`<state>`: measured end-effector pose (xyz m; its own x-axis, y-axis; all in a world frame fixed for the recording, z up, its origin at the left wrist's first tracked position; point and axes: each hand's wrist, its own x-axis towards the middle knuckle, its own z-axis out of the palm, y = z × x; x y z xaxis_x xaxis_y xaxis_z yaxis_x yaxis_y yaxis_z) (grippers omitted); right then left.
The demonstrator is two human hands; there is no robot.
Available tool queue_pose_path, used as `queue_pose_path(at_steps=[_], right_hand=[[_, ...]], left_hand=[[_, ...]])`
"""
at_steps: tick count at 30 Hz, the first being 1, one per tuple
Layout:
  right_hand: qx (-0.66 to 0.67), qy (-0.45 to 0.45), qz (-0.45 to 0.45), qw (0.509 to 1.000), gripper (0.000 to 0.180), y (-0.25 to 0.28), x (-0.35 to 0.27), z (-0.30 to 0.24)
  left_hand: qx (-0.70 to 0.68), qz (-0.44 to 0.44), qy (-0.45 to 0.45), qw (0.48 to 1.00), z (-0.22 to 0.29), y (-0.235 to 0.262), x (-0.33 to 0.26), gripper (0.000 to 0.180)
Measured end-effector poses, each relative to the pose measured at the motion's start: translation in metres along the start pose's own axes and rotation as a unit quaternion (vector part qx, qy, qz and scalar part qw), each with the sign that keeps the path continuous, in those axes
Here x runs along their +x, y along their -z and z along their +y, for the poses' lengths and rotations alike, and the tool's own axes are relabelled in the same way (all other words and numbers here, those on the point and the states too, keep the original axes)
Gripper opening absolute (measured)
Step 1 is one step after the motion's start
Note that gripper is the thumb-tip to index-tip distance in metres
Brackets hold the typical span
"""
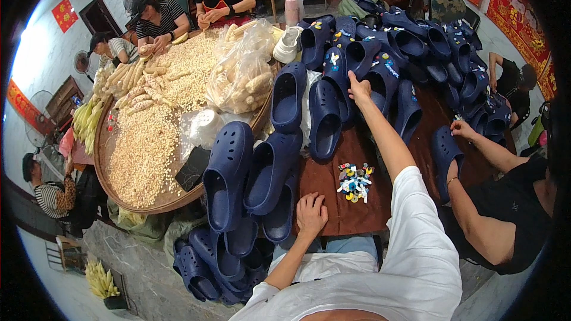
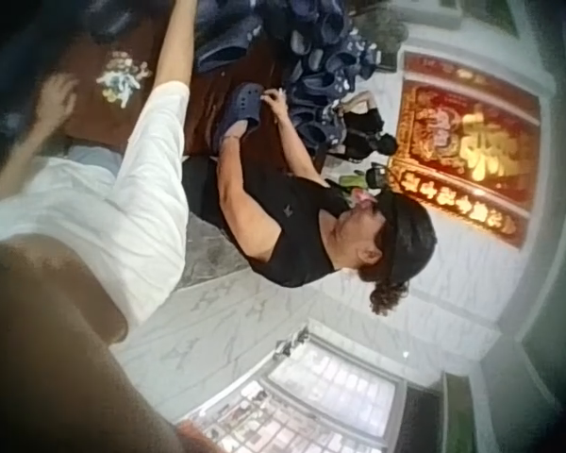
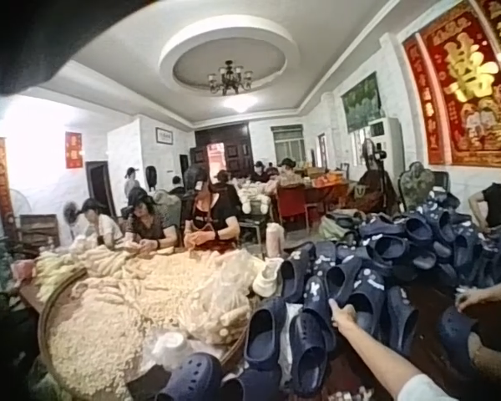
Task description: Attaching decorative charms and pins into the holes of blue plastic clogs.
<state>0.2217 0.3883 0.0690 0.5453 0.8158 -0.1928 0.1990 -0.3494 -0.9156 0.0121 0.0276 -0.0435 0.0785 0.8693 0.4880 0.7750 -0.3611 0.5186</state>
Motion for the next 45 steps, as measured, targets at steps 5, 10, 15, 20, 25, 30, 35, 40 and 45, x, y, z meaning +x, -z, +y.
queue_pose_path(at_steps=[5, 10, 15, 20, 25, 30, 35, 40, 45], right_hand=[[-0.152, 0.060, 0.170, 0.972, 0.069, 0.012, 0.032, 0.014], [0.069, 0.019, 0.038, 0.997, 0.069, 0.031, -0.028, 0.002], [0.190, 0.045, -0.072, 0.978, 0.068, 0.063, -0.096, 0.036], [0.232, 0.085, -0.137, 0.959, 0.053, 0.097, -0.206, 0.089], [0.225, 0.125, -0.209, 0.943, 0.045, 0.122, -0.313, 0.155], [0.215, 0.098, -0.250, 0.939, 0.046, 0.135, -0.396, 0.208], [0.240, 0.009, -0.289, 0.927, 0.044, 0.137, -0.443, 0.234], [0.156, -0.041, -0.360, 0.919, 0.044, 0.140, -0.442, 0.263], [0.090, 0.062, -0.327, 0.939, 0.041, 0.146, -0.421, 0.285]], left_hand=[[-0.005, -0.005, -0.027, 1.000, 0.003, -0.003, 0.007, 0.034], [-0.002, 0.007, -0.024, 1.000, 0.000, -0.003, 0.003, 0.033], [-0.004, 0.003, -0.019, 1.000, 0.002, -0.004, 0.002, 0.032], [-0.032, 0.012, -0.019, 0.999, -0.001, -0.005, 0.002, 0.029], [-0.150, -0.002, 0.039, 0.988, 0.004, 0.013, 0.002, 0.024], [-0.427, 0.018, 0.202, 0.881, 0.015, 0.032, -0.011, 0.040], [-0.432, 0.021, 0.225, 0.873, 0.034, 0.041, -0.022, 0.050], [-0.318, 0.027, 0.228, 0.920, 0.019, 0.034, -0.037, 0.051], [-0.284, 0.021, 0.215, 0.934, 0.025, 0.041, -0.036, 0.048]])
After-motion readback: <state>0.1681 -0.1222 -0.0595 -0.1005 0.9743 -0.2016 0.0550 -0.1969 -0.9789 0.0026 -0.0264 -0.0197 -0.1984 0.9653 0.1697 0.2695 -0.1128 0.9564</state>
